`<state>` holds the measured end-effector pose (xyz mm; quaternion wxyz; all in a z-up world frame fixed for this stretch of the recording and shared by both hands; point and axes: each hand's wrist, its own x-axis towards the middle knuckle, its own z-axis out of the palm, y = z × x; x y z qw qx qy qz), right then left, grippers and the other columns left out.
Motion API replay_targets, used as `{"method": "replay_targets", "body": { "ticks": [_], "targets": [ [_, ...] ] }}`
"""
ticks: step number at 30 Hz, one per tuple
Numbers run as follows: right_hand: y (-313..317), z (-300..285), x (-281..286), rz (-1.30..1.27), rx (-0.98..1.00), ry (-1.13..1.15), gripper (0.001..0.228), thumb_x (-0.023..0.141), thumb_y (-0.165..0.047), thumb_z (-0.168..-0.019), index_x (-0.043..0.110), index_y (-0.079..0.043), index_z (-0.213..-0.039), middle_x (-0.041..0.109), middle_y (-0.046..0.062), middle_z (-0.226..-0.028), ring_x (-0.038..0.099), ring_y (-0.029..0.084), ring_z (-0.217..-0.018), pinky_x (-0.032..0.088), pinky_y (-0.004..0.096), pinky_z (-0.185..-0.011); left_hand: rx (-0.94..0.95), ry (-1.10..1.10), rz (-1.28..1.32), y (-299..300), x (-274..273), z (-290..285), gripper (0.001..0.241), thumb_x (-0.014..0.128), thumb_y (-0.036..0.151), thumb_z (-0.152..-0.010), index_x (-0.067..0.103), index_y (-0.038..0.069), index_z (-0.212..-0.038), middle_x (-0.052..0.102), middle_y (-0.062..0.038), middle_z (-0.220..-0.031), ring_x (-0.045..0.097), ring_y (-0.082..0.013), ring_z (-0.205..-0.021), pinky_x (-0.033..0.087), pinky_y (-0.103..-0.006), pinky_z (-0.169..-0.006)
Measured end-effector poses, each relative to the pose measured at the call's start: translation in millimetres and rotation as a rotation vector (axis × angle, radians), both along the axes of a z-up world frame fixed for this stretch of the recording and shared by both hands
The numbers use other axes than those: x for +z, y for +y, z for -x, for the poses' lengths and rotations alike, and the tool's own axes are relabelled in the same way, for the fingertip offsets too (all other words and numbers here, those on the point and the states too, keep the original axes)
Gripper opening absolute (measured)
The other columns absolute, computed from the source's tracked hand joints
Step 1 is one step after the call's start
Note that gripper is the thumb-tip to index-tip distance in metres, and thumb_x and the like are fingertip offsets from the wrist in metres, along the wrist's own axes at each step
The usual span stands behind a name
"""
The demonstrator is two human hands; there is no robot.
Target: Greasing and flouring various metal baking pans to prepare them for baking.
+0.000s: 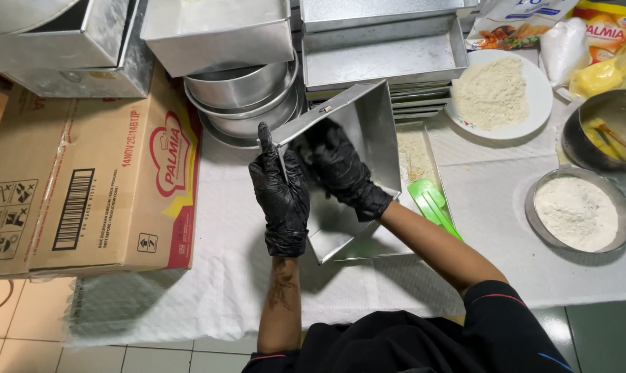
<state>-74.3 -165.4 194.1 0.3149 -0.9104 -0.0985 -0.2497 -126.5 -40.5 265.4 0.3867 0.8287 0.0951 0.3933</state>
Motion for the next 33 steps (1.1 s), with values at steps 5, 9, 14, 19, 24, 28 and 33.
{"method": "replay_targets", "body": {
  "ticks": [5,9,14,19,24,28,33],
  "targets": [
    [-36,-79,-90,0.419,-0.289,-0.429,0.060,0.068,-0.034,-0.091,0.058,-0.010,-0.145,0.058,0.031,-0.136,0.063,0.049,-0.115,0.058,0.053,-0.093,0.000,-0.061,0.136,9,8,3,0.044,0.077,0.027,-0.093,0.067,0.016,-0.134,0.064,-0.015,-0.103,0.070,-0.0370,-0.100,0.058,-0.0386,-0.083],
    [-37,-19,-74,0.407,-0.197,-0.282,0.066,0.070,-0.034,-0.088,0.053,-0.017,-0.149,0.051,0.030,-0.143,0.054,0.050,-0.123,0.050,0.055,-0.100,0.002,-0.034,0.125,20,-12,-17,0.042,0.067,0.025,-0.099,0.062,0.016,-0.140,0.064,-0.016,-0.105,0.069,-0.0376,-0.101,0.059,-0.0465,-0.082],
    [-54,58,-46,0.346,0.077,0.158,0.094,0.079,-0.035,-0.077,0.036,-0.037,-0.161,0.029,0.027,-0.165,0.026,0.053,-0.150,0.024,0.061,-0.122,0.140,-0.051,0.098,34,-12,-35,0.032,0.077,0.030,-0.095,0.073,0.013,-0.122,0.070,-0.009,-0.093,0.074,-0.0319,-0.087,0.061,-0.0359,-0.069],
    [-26,47,24,0.050,0.125,0.391,0.064,0.071,-0.042,-0.091,0.044,-0.042,-0.149,0.048,0.010,-0.140,0.063,0.042,-0.115,0.055,0.049,-0.099,0.108,0.059,0.031,22,-33,-32,0.043,0.067,0.035,-0.101,0.058,0.022,-0.142,0.069,-0.012,-0.105,0.072,-0.0363,-0.094,0.062,-0.0446,-0.073],
    [23,28,42,-0.452,0.252,0.162,0.064,0.081,-0.013,-0.084,0.060,-0.031,-0.142,0.050,0.006,-0.140,0.071,0.036,-0.108,0.065,0.035,-0.087,-0.058,0.249,0.174,6,-37,-18,0.061,0.053,0.047,-0.105,0.031,0.035,-0.160,0.062,-0.016,-0.116,0.068,-0.0448,-0.106,0.060,-0.0553,-0.088],
    [21,-13,49,-0.347,0.124,-0.400,0.031,0.074,-0.014,-0.091,0.065,-0.012,-0.121,0.062,0.014,-0.121,0.065,0.041,-0.109,0.055,0.044,-0.090,-0.041,0.232,0.191,21,-39,-9,0.058,0.062,0.048,-0.099,0.045,0.030,-0.151,0.061,-0.010,-0.116,0.068,-0.0389,-0.107,0.059,-0.0485,-0.085],
    [-26,-41,6,-0.370,-0.034,-0.411,0.035,0.075,-0.010,-0.087,0.060,-0.008,-0.119,0.062,0.018,-0.120,0.061,0.041,-0.114,0.048,0.047,-0.104,0.012,0.216,0.157,26,-20,2,0.047,0.072,0.047,-0.094,0.060,0.019,-0.131,0.066,-0.008,-0.106,0.071,-0.0365,-0.100,0.060,-0.0459,-0.078]
  ]
}}
